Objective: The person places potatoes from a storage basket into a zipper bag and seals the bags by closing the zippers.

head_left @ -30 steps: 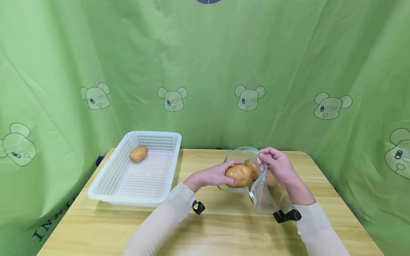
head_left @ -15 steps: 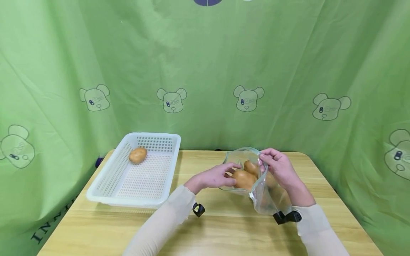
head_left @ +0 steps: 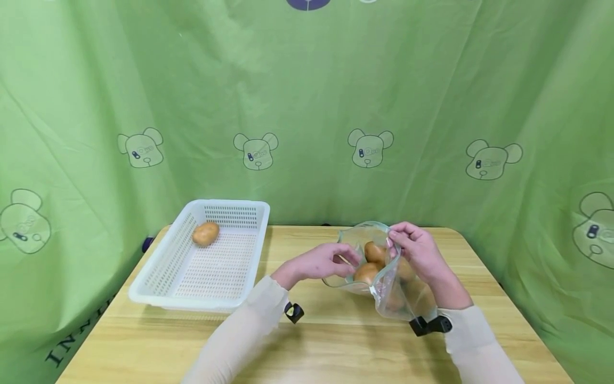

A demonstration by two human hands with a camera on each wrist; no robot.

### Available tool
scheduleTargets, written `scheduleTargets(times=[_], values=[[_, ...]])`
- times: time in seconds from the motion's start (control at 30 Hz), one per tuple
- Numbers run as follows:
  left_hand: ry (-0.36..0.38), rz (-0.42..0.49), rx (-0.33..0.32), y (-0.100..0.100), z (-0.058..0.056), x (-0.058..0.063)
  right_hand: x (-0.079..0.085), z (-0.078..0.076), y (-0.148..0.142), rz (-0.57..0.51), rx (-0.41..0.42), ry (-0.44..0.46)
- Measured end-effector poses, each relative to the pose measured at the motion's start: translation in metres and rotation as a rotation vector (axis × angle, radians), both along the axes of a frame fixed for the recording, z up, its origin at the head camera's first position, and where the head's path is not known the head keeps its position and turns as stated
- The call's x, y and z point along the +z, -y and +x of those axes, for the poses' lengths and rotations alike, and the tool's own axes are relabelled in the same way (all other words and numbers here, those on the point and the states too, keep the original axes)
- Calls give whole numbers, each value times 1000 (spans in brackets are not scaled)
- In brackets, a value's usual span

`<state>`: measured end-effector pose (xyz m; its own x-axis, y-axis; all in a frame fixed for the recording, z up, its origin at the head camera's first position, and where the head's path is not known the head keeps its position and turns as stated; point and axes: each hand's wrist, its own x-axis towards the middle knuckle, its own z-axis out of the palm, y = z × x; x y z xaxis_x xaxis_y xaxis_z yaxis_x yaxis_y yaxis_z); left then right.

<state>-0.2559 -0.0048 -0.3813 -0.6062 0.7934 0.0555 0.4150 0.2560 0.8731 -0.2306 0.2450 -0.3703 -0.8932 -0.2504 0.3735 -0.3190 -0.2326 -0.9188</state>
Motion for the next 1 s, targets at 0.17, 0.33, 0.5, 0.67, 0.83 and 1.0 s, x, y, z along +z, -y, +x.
scheduleTargets(times=[0.17, 0.33, 0.5, 0.67, 0.83, 1.0], values=[[-17, 6, -33, 21, 2, 18, 0, 1, 0, -1, -4, 4], [-50, 30, 30, 51, -4, 40, 1, 2, 1, 11, -14, 8], [-64, 42, 190, 88, -18, 53, 1, 3, 2, 5, -8, -2], [-99, 19, 367, 124, -42, 52, 1, 4, 2, -1, -4, -6], [-110, 29, 472, 152, -65, 41, 1, 5, 1, -2, -7, -9], [-130, -26, 529, 174, -77, 31, 1, 4, 1, -5, -6, -3]])
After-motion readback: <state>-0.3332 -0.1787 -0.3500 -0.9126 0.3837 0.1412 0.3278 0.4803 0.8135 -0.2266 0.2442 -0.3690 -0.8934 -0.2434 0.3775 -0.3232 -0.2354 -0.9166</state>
